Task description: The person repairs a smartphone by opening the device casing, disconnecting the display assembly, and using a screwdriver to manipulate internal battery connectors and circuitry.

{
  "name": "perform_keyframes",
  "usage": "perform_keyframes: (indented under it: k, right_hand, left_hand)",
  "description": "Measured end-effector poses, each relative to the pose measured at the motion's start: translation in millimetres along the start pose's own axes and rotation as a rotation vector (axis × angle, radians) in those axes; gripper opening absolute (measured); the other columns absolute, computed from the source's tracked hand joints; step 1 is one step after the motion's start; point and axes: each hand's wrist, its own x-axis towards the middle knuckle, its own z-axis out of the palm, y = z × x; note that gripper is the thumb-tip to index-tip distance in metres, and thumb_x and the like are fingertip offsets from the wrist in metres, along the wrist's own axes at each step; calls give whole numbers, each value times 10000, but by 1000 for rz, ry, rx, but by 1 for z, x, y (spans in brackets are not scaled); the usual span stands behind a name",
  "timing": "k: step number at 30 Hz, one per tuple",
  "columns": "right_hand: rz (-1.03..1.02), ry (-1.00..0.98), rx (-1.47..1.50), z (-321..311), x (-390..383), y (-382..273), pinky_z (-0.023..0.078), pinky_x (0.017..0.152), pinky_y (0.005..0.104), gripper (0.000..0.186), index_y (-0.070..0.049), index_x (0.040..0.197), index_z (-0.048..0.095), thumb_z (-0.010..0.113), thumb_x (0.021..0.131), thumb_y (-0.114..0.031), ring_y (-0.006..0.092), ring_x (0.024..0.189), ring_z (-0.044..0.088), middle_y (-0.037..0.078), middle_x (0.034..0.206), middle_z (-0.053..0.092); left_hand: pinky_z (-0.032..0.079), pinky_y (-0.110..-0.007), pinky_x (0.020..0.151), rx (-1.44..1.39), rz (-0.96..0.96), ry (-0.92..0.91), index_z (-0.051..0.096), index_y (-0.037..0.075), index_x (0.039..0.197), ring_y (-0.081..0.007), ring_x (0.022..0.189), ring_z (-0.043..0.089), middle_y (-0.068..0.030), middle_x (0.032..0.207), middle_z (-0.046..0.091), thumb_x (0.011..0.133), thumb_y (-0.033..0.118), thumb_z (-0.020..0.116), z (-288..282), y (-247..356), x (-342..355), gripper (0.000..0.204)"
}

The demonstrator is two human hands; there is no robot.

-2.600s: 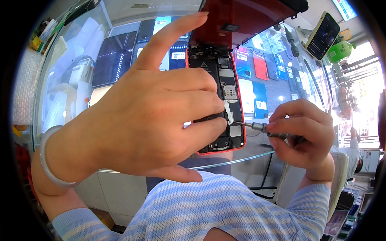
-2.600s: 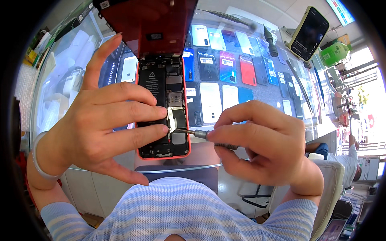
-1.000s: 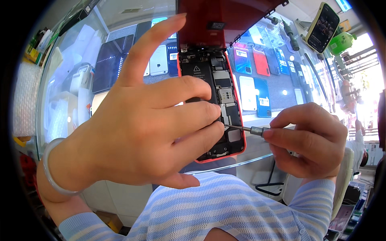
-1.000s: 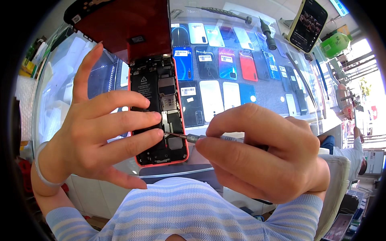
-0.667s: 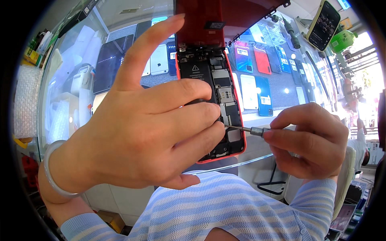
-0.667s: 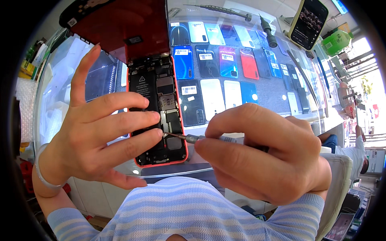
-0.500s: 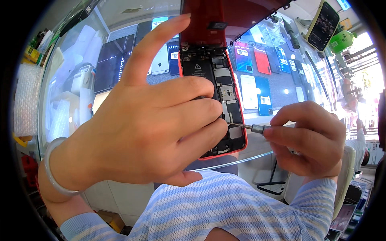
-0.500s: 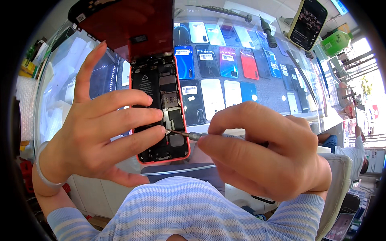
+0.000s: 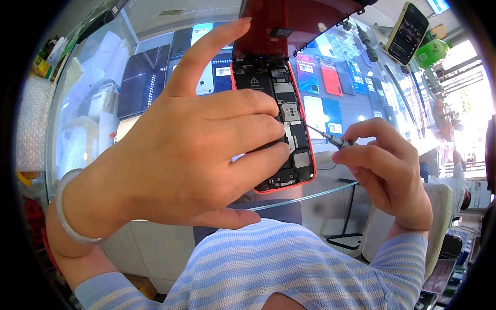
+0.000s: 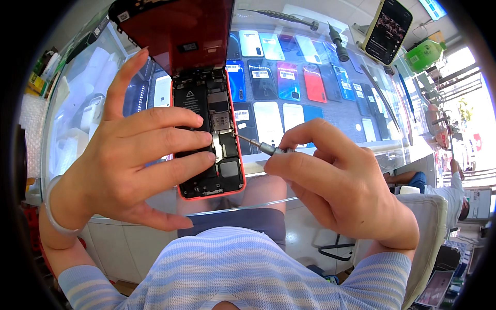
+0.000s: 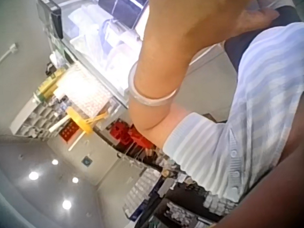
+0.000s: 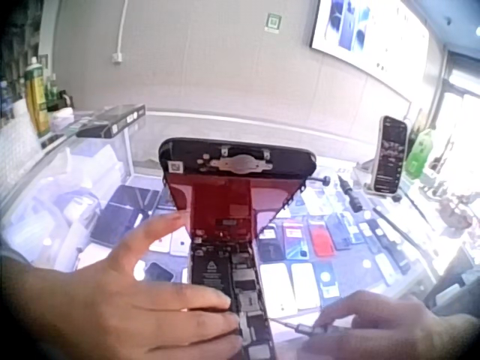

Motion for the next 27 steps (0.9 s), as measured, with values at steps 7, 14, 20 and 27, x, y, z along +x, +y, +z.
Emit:
perform_keyframes:
  k: [7,14,20,27]
  right_hand:
    - [6,22,13,3,-3,7,402,491,227,175,-32,879,694,647,738,61,99,537,538,127,959,608]
    - [43,55,-109,-3,-4,17,446,492,269,242,-57,929,693,689,711,50,148,560,568,102,956,619]
    - [15,121,-165,1,-5,29,419,491,268,251,-75,925,696,677,704,42,148,549,529,85,941,620]
    - [-29,129,-188,1,-2,33,419,543,240,233,-66,921,712,674,722,49,134,629,538,95,938,641]
  left_hand:
    - [130,-713,1089,17,-81,-82,710,100,886,-212,956,633,-17,936,650,563,491,769,-6,8,5,510]
    - [130,-719,1081,39,-178,-294,716,99,862,-213,952,632,-14,937,652,593,544,735,-32,20,25,521]
    - [128,-722,1077,54,-202,-299,716,112,863,-201,938,634,-7,935,647,591,518,734,-29,23,27,490]
    - [118,-726,1079,23,-193,-219,704,137,864,-191,932,641,1,935,645,570,452,742,-22,23,23,433]
